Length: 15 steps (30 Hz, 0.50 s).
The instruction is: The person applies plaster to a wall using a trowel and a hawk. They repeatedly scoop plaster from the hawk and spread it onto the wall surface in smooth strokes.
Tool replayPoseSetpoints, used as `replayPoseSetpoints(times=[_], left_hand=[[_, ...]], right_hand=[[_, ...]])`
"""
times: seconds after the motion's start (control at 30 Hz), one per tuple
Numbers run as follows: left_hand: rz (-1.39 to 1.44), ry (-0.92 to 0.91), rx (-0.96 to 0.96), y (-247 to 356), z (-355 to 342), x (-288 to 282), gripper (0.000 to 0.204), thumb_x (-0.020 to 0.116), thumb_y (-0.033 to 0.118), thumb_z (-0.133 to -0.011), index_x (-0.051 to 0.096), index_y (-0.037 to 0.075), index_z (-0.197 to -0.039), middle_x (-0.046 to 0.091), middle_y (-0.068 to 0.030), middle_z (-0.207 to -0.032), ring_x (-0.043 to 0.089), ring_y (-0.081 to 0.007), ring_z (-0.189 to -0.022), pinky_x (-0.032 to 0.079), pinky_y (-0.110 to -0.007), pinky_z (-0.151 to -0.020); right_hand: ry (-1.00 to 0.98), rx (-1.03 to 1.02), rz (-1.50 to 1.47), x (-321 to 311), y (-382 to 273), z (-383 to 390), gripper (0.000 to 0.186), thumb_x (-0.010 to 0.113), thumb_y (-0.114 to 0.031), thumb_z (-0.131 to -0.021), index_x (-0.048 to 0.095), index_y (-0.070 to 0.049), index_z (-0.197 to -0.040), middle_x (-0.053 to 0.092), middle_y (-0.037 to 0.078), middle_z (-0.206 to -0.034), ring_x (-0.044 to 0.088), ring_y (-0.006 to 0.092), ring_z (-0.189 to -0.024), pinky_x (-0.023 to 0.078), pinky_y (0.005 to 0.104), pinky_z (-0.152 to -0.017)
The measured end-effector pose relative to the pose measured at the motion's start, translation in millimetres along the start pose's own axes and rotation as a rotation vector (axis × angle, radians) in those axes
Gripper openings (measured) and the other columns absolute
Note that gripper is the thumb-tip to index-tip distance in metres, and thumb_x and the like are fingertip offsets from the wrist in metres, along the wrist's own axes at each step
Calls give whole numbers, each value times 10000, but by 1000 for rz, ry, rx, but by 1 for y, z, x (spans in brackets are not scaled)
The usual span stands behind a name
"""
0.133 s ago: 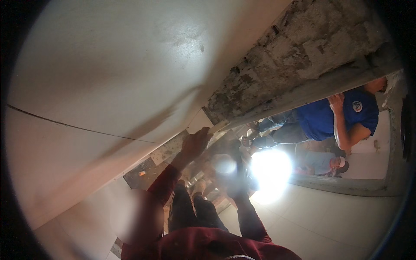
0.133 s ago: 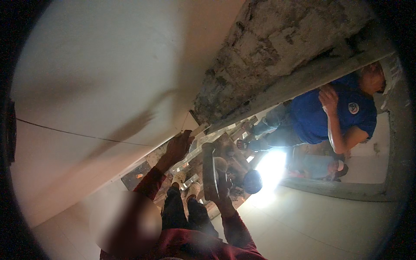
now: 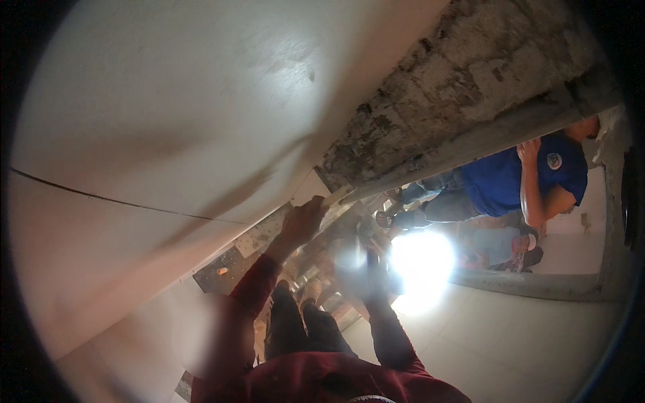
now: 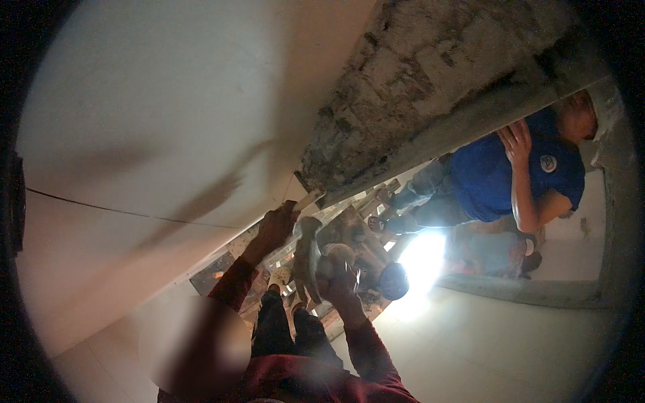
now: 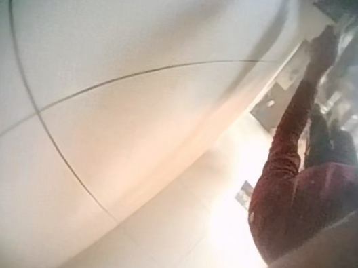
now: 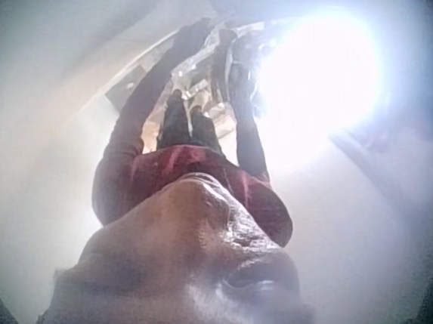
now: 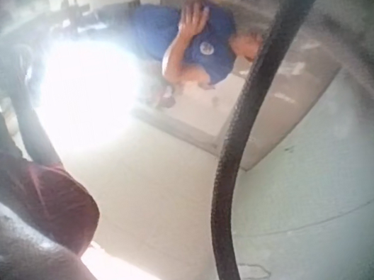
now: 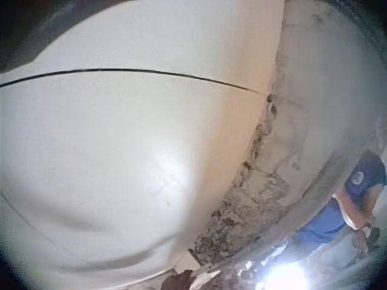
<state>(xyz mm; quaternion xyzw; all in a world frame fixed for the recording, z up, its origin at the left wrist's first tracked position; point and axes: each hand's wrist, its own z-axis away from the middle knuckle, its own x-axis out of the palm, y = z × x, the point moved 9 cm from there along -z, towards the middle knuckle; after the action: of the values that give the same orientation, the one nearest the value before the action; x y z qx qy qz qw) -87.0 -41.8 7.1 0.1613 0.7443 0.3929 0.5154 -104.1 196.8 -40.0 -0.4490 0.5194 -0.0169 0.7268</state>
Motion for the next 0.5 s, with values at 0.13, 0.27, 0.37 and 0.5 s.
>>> replayPoseSetpoints(times=[0.13, 0.27, 0.37, 0.5], left_hand=[[4, -83, 56, -20, 1, 11, 249, 457, 228, -981, 449, 35, -1138, 619, -244, -805, 619, -425, -694, 476, -534, -600], [-17, 6, 64, -2, -9, -1, 217, 456, 306, -977, 465, 92, -1008, 647, -154, -763, 646, -371, -616, 523, -488, -535], [-15, -15, 51, -3, -9, -3, 216, 465, 300, -973, 467, 85, -996, 643, -147, -748, 646, -369, -613, 526, -486, -527], [-98, 21, 62, -6, -12, -3, 212, 486, 295, -966, 471, 84, -974, 640, -143, -727, 644, -364, -605, 524, -485, -519]], right_hand=[[59, -51, 48, -20, -48, -26, 549, 725, -335, -755, 523, -40, -1172, 628, 217, -1027, 648, 390, -799, 522, 475, -689], [98, -162, 144, -42, -80, -36, 521, 712, -324, -769, 524, -32, -1157, 634, 220, -987, 641, 397, -721, 521, 468, -630], [6, -85, 115, -31, -63, -42, 521, 705, -315, -776, 517, -29, -1169, 644, 211, -968, 641, 381, -697, 518, 458, -614], [-73, 48, 129, -45, -79, -50, 478, 666, -304, -810, 516, -40, -1178, 649, 209, -957, 639, 384, -666, 511, 470, -607]])
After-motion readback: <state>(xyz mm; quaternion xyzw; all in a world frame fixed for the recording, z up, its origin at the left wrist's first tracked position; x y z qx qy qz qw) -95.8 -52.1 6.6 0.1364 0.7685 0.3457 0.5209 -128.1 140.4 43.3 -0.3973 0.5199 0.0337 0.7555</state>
